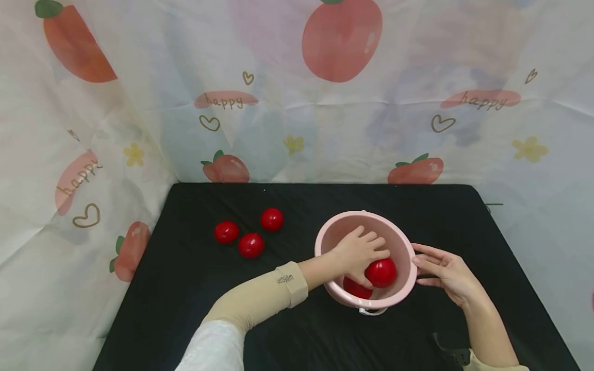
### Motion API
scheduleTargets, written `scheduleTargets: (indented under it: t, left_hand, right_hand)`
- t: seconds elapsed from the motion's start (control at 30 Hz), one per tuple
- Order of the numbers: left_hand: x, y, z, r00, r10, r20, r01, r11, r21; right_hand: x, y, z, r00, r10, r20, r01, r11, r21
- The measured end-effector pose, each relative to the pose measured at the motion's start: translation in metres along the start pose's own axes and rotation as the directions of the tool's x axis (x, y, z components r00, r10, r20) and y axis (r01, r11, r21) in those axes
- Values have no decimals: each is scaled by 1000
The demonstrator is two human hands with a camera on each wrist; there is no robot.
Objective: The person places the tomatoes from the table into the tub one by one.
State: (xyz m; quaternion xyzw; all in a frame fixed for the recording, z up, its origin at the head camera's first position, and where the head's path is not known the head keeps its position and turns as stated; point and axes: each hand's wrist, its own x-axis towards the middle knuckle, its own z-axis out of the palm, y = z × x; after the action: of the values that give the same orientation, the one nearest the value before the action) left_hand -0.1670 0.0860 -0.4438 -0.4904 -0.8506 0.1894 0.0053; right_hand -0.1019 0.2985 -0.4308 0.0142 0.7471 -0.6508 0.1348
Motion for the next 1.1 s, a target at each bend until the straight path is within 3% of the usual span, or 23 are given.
scheduleTargets:
  t: [0.27, 0.43, 0.63, 0.9, 1.0, 1.1]
  left_hand:
    - [14, 5, 5, 990, 28, 137, -37, 997, 65]
    - [16, 7, 7, 968, -11, 252, -16, 995, 102]
    - [13, 9, 9, 944, -12, 330, -45, 986, 163]
    - [13, 10, 10, 935, -9, 356, -59, 982, 179]
    - [12, 8, 8, 944, -2, 330, -51, 987, 154]
    - [8, 3, 6, 967, 7, 255, -34, 994, 102]
  right_hand:
    - [-1, 1, -1, 1000, -17, 13, 16, 999, 42]
    - [0, 1, 0, 1000, -20, 7, 20, 999, 26]
    - [1, 1, 1, 1000, -19, 11, 18, 999, 27]
    - [0, 1, 1, 1000, -10, 7, 10, 999, 38]
    - [0, 0, 1, 1000, -12, 5, 11, 999, 35]
    - [0, 1, 1, 1000, -17, 11, 17, 999, 29]
